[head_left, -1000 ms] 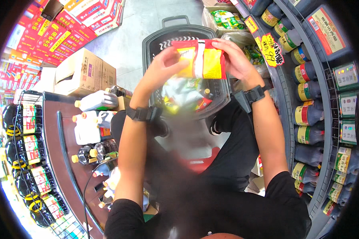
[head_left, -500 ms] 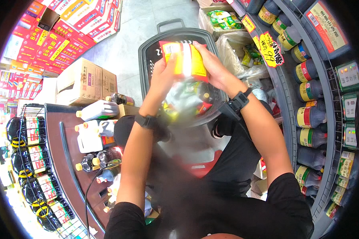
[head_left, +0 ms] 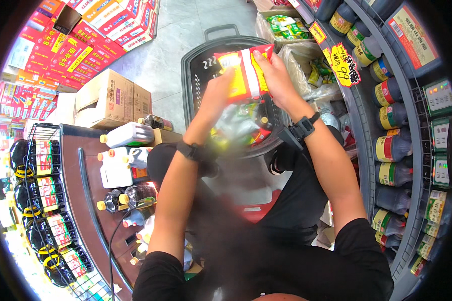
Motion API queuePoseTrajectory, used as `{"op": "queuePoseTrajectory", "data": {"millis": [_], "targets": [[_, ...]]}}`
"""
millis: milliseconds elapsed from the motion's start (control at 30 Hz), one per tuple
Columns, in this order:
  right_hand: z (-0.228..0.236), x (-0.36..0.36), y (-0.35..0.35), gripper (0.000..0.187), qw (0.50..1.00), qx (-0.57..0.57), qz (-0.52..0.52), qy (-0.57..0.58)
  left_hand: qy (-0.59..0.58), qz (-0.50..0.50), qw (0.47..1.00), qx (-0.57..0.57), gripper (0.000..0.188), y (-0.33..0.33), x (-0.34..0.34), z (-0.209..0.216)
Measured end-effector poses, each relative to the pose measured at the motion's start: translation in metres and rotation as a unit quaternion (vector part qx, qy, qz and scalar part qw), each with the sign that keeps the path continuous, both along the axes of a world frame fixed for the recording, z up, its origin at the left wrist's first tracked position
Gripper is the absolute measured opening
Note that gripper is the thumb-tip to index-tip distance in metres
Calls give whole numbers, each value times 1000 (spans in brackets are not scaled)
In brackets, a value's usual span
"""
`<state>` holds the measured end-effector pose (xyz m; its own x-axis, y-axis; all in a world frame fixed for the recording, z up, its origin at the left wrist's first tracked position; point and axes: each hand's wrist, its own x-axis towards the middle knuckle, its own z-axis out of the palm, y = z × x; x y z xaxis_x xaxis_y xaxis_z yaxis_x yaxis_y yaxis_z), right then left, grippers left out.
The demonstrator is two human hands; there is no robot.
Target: The person organizes items within a handheld shopping basket by picking up various packaged food products and bottles and placing them into different positions within the basket while sitting on a red stool.
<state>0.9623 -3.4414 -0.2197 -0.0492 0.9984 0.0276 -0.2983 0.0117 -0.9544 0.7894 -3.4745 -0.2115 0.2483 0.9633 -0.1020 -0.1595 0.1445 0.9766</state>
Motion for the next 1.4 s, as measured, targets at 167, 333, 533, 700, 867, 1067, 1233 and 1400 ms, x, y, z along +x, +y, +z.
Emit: {"op": "queuePoseTrajectory", "data": {"millis": [167,333,533,700,867,1067,1233,1400], "targets": [[-4,1,3,28,999,39,-9,-35,-11,9,1000,9,47,-5,4,7],[1,1,0,30,999,28,-11,-36,4,-3,998,58,39,0,-1,-8],[17,3,-8,37,999,2,42,2,48,24,989,136,33,5,-4,-17],[16,8,-9,47,992,35,120,4,3,51,990,130,32,4,-4,-7],[11,12,-4,53,997,52,50,-26,26,19,999,-36,40,11,-8,-4],[1,3,-3,59,939,161,-116,-279,190,15,979,79,45,9,3,-20],[11,-16,-23,64,899,257,-88,-344,-33,-31,997,58,54,-8,18,-29],[21,-11,-30,59,893,310,51,-324,-197,45,975,-91,42,-9,6,-9]]}}
